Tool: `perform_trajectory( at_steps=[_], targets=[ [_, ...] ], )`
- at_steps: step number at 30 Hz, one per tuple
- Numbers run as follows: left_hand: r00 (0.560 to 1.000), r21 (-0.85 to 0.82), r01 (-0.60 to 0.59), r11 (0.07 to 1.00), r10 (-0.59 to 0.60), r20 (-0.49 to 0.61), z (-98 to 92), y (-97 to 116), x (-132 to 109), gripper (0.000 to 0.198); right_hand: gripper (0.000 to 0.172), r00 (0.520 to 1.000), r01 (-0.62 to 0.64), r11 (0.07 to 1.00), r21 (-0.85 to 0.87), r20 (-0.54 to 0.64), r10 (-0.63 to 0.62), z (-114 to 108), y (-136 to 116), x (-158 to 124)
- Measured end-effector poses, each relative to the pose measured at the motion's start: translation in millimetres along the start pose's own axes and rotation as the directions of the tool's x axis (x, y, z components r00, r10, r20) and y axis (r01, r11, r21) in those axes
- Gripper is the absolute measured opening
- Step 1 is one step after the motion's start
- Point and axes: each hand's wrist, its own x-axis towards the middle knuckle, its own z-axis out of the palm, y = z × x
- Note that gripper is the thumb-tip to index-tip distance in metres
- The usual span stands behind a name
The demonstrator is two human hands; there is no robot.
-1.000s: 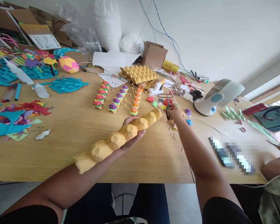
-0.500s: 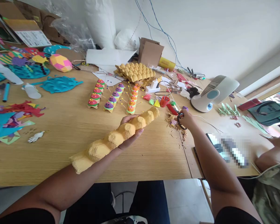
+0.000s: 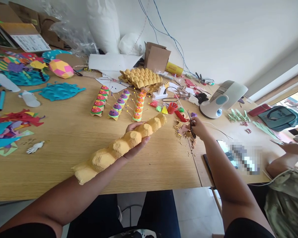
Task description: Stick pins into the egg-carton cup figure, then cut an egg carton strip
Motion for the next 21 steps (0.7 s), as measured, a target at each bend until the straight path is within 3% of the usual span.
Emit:
perform_trajectory(
  at_steps=[4, 7, 10, 14, 17, 21],
  targets=[
    [1.0, -0.003, 0.004, 1.0, -0.004, 0.004, -0.3, -2, 0, 0.055, 0.048, 0.992, -0.087, 0.996, 0.034, 0.095, 0.084, -11, -3, -4],
    [1.0, 0.005, 0.021, 1.0, -0.021, -0.007, -0.5, -1, 0, 0.055, 0.042, 0.998, -0.063, 0.998, 0.03, -0.022, 0.064, -24, 3, 0],
    [0.999, 0.004, 0.044, 0.999, -0.044, -0.016, -0.5, 1, -1, 0.056, 0.039, 0.996, -0.007, 0.99, 0.141, -0.092, 0.02, -39, 16, 11],
    [0.998, 0.011, 0.055, 0.998, -0.055, -0.011, -0.7, 1, -1, 0.056, 0.039, 0.977, -0.045, 0.966, 0.255, -0.189, 0.095, -50, 36, 32],
    [0.999, 0.021, 0.047, 0.999, -0.046, -0.009, -1.0, 0, -1, 0.055, 0.039, 0.966, -0.084, 0.982, 0.166, -0.23, 0.122, -50, 46, 46],
    [1.0, 0.028, 0.02, 0.999, -0.02, 0.02, -1.5, -1, 1, 0.054, 0.036, 0.985, -0.093, 0.987, -0.128, -0.156, 0.072, -42, 53, 59]
  ],
)
